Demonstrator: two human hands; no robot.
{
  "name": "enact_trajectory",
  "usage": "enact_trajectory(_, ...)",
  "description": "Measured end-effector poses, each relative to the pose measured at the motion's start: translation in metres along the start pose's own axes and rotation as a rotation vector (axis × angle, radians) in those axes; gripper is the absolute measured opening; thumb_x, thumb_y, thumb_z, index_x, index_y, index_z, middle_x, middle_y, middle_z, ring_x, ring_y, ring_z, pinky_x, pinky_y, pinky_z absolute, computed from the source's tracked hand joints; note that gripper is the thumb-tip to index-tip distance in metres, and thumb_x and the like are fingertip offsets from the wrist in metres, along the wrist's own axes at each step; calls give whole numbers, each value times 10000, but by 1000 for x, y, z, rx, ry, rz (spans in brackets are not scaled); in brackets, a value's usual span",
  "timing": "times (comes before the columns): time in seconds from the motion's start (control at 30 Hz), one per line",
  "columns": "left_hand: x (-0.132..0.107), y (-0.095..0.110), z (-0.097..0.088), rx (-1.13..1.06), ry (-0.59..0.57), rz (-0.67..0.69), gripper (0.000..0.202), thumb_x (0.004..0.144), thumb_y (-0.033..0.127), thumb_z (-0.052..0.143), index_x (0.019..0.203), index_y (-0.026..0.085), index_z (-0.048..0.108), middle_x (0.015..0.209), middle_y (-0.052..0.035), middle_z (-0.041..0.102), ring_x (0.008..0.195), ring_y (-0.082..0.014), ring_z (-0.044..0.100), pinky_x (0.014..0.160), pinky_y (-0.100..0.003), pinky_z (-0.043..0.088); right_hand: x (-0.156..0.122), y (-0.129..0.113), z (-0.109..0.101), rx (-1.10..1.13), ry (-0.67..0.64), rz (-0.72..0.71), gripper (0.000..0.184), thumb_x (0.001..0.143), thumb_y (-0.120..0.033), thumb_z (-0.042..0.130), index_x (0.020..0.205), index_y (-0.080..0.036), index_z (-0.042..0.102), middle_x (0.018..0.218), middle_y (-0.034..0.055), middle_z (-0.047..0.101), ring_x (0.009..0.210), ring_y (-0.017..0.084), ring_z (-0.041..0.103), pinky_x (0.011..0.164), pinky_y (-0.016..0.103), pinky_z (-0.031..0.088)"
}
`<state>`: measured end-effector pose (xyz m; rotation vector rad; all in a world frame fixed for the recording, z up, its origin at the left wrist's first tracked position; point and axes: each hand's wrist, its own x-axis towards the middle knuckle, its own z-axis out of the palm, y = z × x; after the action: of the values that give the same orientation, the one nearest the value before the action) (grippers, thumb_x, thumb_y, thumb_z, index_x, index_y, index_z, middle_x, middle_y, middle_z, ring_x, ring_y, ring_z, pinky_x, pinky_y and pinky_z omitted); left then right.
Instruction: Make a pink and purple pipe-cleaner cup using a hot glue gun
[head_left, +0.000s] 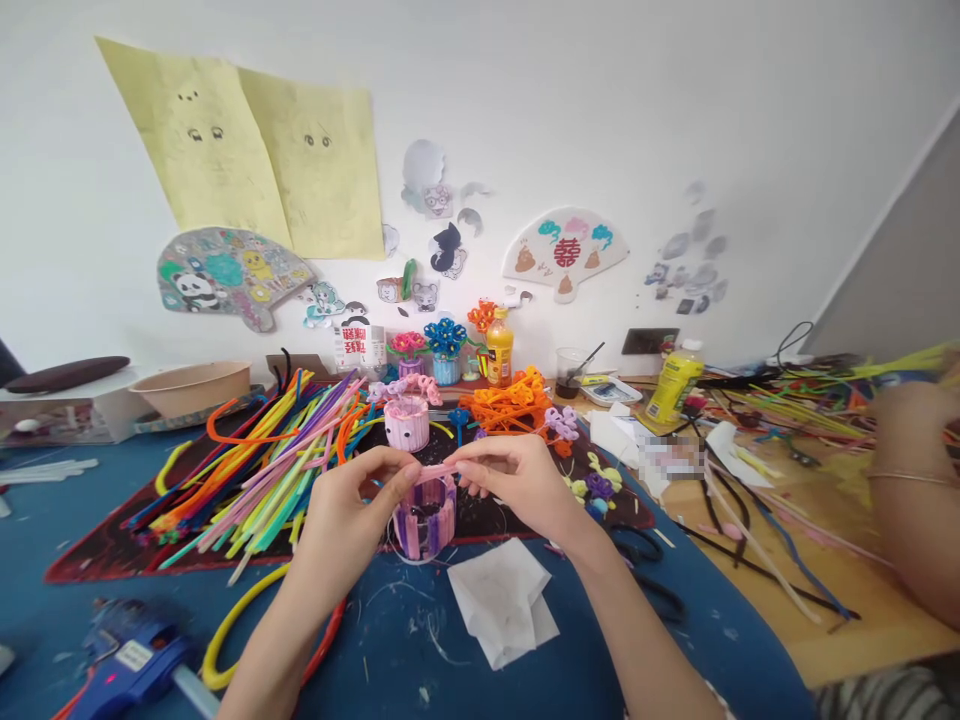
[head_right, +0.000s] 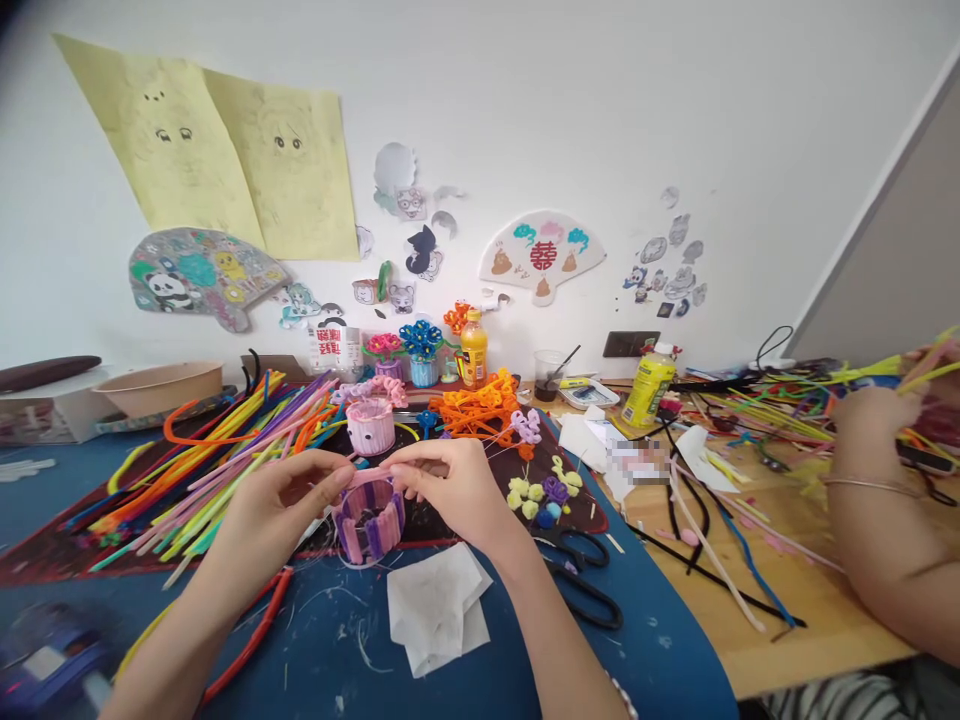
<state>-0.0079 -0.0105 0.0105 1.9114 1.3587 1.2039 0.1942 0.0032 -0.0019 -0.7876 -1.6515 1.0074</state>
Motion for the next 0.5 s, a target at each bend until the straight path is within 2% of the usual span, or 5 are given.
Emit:
enact_trajectory(0.33,-2,-1,1,30,37,-11,363,810,516,600,770,165,682,707,-24,661,617,-162,557,558,-252,417,2,3,1,-93,37,-76,112,830,-203,669,810,-174,775,696,15,692,542,100,529,536,216,437)
enact_trajectory(0.5,-2,-3,2,35,26,0,354,815,511,600,783,170,691,739,-25,682,642,-163,574,586,-251,443,2,2,1,-48,61,-37,131,842,-239,665,888,-179,772,701,18,702,558,109,581,552,220,474)
